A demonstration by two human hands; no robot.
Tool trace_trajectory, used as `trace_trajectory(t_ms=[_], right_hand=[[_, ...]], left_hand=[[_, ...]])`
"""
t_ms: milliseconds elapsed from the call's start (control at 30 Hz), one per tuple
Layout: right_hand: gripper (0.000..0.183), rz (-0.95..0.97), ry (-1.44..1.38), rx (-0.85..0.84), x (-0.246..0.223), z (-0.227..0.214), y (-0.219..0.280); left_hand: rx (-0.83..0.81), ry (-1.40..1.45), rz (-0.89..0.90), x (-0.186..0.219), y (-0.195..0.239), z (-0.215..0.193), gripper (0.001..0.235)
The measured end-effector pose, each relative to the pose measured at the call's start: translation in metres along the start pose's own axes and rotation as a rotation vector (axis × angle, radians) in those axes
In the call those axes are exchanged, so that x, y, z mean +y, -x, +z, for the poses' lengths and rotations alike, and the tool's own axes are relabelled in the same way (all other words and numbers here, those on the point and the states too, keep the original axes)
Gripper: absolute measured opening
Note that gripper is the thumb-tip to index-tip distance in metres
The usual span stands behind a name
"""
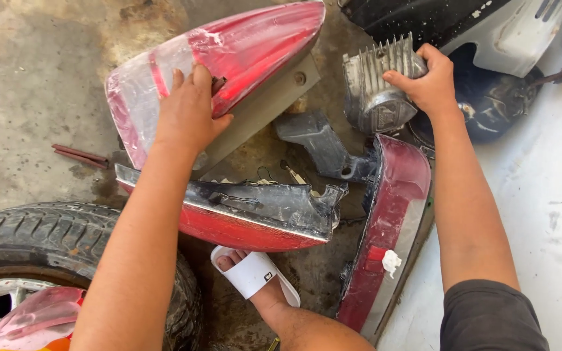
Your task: Manually sanding a metal engine component to prepare the surface, using sandpaper and a brush.
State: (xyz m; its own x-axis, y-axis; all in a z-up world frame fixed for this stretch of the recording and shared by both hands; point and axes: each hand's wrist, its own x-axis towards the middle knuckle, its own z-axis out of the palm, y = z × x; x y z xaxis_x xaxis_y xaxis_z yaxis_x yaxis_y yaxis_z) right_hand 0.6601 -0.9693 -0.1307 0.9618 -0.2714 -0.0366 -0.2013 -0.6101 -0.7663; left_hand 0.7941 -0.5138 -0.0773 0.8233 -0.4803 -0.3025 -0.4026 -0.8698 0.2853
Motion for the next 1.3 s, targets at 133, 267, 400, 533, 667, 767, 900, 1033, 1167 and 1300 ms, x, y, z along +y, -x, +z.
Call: trace_trajectory(t_ms=[133, 267, 400, 533, 667, 767, 900, 1033, 1167, 1300], right_hand=[[0.047, 0.029, -0.071, -0.001, 0.008, -0.001, -0.003], [0.057, -0.022, -0.084, -0.045, -0.004, 0.000, 0.003], [0.060, -0.067, -0.054, -0.053, -0.022, 0.003, 0.006], [0.041, -0.059, -0.199, -0.012, -0.032, -0.001, 0.010], [0.051, -0.153, -0.219, 0.030, -0.042, -0.009, 0.012], [0.062, -0.223, -0.228, 0.103, -0.048, -0.014, 0.015], [0.049, -0.302, -0.305, 0.175, -0.061, -0.019, 0.019], [0.052, -0.351, -0.504, 0.269, -0.087, -0.020, 0.015], [0.073, -0.250, -0.765, 0.134, -0.198, -0.014, 0.019], [0.074, -0.254, -1.032, -0.134, -0.299, 0.023, 0.033]], left_hand=[[-0.009, 0.018, -0.040, 0.004, 0.000, -0.003, 0.087], [-0.049, -0.085, -0.079, 0.009, 0.000, 0.004, 0.086], [-0.084, -0.249, -0.044, 0.020, -0.001, 0.011, 0.090], [-0.077, -0.181, -0.043, 0.032, -0.001, 0.029, 0.083], [-0.036, -0.203, -0.048, 0.034, -0.004, 0.037, 0.084], [-0.028, -0.194, -0.058, 0.035, 0.000, 0.038, 0.080], [-0.010, -0.178, -0.024, 0.029, 0.007, 0.029, 0.078], [0.248, 0.337, 0.063, 0.035, 0.033, -0.028, 0.065], [0.445, 0.864, 0.204, 0.048, 0.081, -0.100, 0.038], [0.416, 1.189, 0.025, 0.040, 0.152, -0.150, 0.032]])
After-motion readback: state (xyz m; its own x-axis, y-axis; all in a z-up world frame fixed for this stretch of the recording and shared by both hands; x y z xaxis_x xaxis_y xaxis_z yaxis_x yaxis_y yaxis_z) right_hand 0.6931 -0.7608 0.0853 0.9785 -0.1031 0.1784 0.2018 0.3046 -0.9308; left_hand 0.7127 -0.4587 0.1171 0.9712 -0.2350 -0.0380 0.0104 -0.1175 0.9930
